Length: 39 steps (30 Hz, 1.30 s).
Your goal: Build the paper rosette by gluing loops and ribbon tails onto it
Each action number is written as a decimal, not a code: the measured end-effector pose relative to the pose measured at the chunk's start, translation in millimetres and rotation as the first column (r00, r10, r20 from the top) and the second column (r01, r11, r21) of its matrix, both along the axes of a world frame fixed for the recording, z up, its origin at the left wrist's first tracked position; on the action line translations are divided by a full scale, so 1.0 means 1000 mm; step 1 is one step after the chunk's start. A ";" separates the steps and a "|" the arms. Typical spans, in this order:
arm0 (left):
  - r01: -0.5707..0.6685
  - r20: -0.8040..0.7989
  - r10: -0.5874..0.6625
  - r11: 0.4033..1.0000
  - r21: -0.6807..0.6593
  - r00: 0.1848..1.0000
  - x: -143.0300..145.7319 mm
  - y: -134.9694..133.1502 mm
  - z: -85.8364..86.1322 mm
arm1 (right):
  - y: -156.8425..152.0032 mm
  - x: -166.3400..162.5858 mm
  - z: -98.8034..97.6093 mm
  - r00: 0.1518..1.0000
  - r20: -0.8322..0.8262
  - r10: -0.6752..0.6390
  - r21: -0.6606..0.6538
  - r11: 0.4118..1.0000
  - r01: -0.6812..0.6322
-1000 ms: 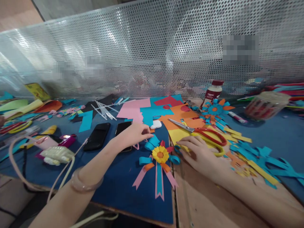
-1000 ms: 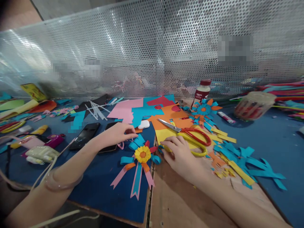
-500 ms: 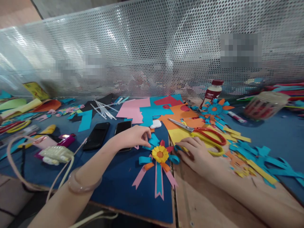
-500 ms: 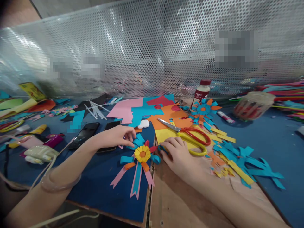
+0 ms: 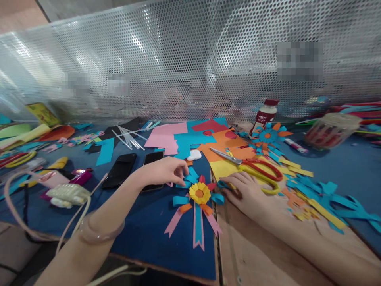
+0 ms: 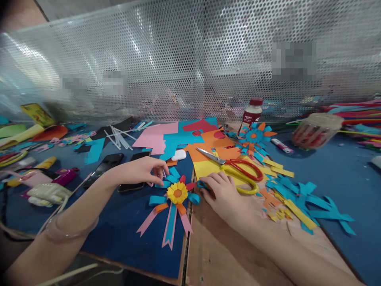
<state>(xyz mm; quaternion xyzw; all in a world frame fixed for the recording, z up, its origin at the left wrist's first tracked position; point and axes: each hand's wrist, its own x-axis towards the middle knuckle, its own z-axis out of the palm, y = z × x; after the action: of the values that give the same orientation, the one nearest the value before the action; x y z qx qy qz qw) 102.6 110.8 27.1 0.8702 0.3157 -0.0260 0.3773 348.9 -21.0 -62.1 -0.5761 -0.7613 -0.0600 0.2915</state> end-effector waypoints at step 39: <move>0.153 0.031 -0.164 0.961 0.232 0.986 0.006 -0.009 0.007 | 0.000 -0.004 0.010 0.998 -0.064 -0.010 0.004 1.000 0.010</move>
<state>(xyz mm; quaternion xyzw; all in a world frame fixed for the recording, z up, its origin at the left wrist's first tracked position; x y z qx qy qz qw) 109.1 102.1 33.9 0.9306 0.2365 0.0021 0.2793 345.2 -20.7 -52.5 -0.5809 -0.7484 -0.0447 0.3169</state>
